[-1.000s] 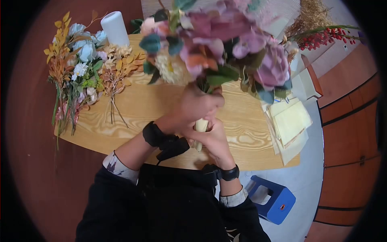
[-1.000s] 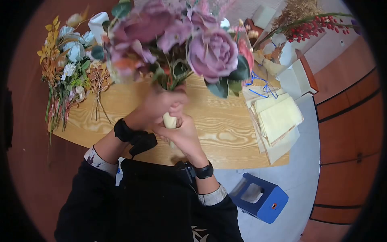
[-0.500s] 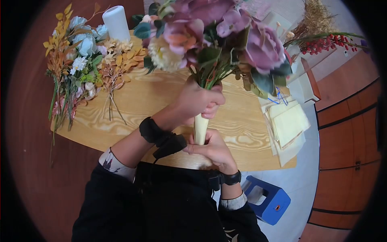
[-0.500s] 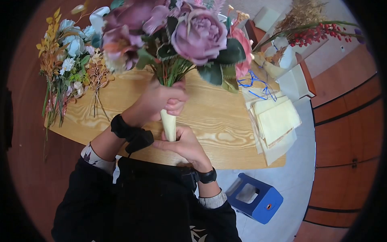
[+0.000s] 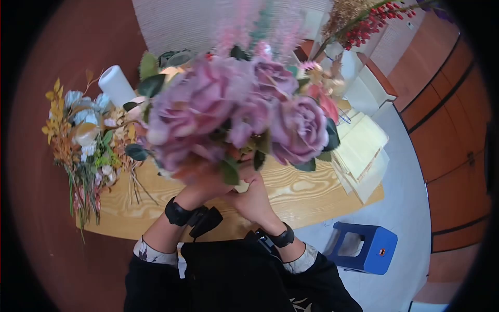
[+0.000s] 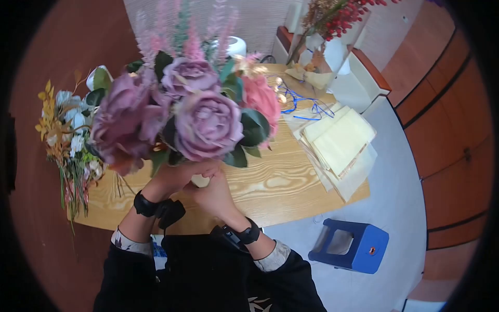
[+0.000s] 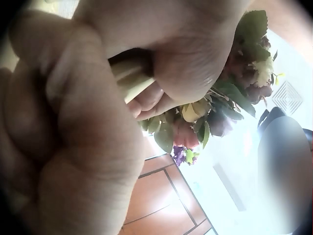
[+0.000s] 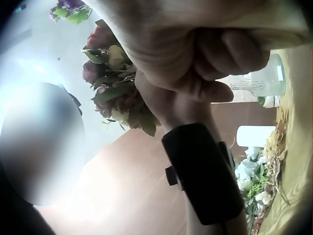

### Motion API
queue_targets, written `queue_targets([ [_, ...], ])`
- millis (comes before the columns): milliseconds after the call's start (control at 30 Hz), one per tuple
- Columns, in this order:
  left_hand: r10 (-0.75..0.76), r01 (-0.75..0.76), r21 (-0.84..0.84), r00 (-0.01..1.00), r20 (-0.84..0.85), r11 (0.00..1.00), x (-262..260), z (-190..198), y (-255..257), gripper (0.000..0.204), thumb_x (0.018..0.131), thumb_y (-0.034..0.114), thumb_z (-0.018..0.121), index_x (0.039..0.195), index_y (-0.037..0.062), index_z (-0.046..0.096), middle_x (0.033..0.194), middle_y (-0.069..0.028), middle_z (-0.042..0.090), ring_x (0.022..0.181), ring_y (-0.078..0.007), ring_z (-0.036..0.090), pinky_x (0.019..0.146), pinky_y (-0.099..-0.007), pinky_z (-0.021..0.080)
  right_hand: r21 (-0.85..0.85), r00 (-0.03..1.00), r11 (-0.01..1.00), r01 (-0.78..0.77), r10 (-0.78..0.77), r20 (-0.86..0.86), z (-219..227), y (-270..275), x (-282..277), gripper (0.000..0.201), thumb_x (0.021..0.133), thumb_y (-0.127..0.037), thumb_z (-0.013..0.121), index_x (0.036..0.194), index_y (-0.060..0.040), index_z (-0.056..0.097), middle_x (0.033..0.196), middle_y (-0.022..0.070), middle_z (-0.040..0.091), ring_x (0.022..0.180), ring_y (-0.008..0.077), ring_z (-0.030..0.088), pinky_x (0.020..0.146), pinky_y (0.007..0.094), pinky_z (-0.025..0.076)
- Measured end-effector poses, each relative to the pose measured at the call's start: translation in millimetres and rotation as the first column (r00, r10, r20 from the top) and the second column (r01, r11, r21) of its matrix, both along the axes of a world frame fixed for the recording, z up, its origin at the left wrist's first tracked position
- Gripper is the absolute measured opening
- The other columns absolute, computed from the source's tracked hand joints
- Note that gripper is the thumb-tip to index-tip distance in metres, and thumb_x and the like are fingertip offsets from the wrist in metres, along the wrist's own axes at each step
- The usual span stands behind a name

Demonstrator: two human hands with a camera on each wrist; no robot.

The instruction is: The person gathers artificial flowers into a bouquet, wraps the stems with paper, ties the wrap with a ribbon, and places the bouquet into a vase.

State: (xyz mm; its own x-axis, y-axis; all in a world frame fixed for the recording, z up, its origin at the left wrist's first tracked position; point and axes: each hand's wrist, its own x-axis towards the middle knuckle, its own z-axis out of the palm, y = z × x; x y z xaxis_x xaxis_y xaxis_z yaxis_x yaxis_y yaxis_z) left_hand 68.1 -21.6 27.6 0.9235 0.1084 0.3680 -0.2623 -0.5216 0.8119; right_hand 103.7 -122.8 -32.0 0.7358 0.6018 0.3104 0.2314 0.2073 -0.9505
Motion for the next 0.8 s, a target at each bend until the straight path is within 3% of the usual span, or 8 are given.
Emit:
queue_targets([
  [133,-0.176,0.010,-0.440,0.925,-0.337,0.898,24,0,22,0.041,0.069,0.013,0.072,0.106,0.0035,0.056,0.088,-0.0021,0.056,0.084,-0.0108,0.052,0.084,-0.0249,0.041,-0.131,0.997,0.991,-0.033,0.024,-0.069,25,-7,11,0.014,0.066,-0.003,0.069,0.074,-0.0022,0.058,0.078,0.0013,0.058,0.072,0.0092,0.053,0.067,0.0239,0.043],
  [233,-0.658,0.433,-0.866,0.732,0.177,0.248,50,-21,37,0.062,0.071,0.016,0.069,0.125,0.0017,0.042,0.118,-0.0124,0.049,0.115,-0.0244,0.045,0.099,-0.0356,0.035,-0.095,0.924,0.984,-0.151,0.106,-0.366,35,-19,23,0.016,0.067,-0.005,0.069,0.065,-0.0041,0.053,0.063,-0.0015,0.052,0.056,0.0061,0.048,0.052,0.0219,0.038],
  [333,-0.515,0.036,-0.950,0.846,-0.137,0.311,93,-53,30,0.059,0.075,0.014,0.064,0.127,0.0000,0.040,0.125,-0.0142,0.047,0.117,-0.0258,0.044,0.099,-0.0365,0.035,-0.021,0.889,0.995,-0.099,0.079,-0.451,56,-35,34,0.020,0.068,-0.006,0.068,0.061,-0.0066,0.049,0.053,-0.0039,0.046,0.047,0.0034,0.043,0.041,0.0205,0.031],
  [367,-0.477,0.140,-0.805,0.858,-0.193,0.577,95,-49,16,0.046,0.080,0.009,0.056,0.125,0.0033,0.046,0.128,-0.0169,0.045,0.116,-0.0261,0.045,0.097,-0.0335,0.035,-0.011,0.889,0.996,-0.087,0.072,-0.451,58,-39,38,0.020,0.068,-0.006,0.068,0.061,-0.0066,0.049,0.053,-0.0039,0.046,0.047,0.0034,0.043,0.041,0.0205,0.031],
  [400,-0.485,0.146,-0.801,0.852,-0.196,0.580,114,-70,16,0.046,0.080,0.009,0.056,0.125,0.0033,0.046,0.128,-0.0169,0.045,0.116,-0.0261,0.045,0.097,-0.0335,0.035,0.014,0.894,0.996,-0.087,0.084,-0.440,58,-44,43,0.021,0.069,-0.006,0.067,0.061,-0.0068,0.048,0.052,-0.0039,0.046,0.046,0.0031,0.043,0.040,0.0203,0.031],
  [467,-0.405,0.413,0.041,0.906,-0.125,0.910,165,-131,19,0.038,0.080,0.004,0.050,0.118,0.0061,0.054,0.127,-0.0195,0.046,0.114,-0.0271,0.046,0.093,-0.0317,0.036,0.040,0.902,0.997,-0.071,0.081,-0.425,63,-55,53,0.022,0.070,-0.007,0.067,0.060,-0.0071,0.047,0.052,-0.0039,0.045,0.046,0.0029,0.043,0.039,0.0202,0.031],
  [667,-0.109,0.165,0.333,0.978,-0.179,0.928,235,-86,-50,0.032,0.079,0.001,0.047,0.110,0.0042,0.056,0.110,-0.0165,0.055,0.105,-0.0251,0.047,0.088,-0.0320,0.037,-0.009,0.877,0.990,-0.143,0.122,-0.465,73,-80,76,0.027,0.070,-0.007,0.066,0.059,-0.0081,0.042,0.053,-0.0034,0.045,0.044,0.0030,0.042,0.039,0.0196,0.031],
  [800,-0.169,0.168,0.120,0.986,-0.005,0.978,267,-103,-54,0.028,0.082,0.006,0.050,0.109,0.0030,0.055,0.104,-0.0154,0.057,0.101,-0.0251,0.049,0.087,-0.0336,0.038,-0.008,0.870,0.990,-0.143,0.122,-0.477,67,-90,88,0.027,0.070,-0.006,0.065,0.058,-0.0084,0.040,0.053,-0.0038,0.043,0.044,0.0029,0.041,0.040,0.0201,0.030],
])
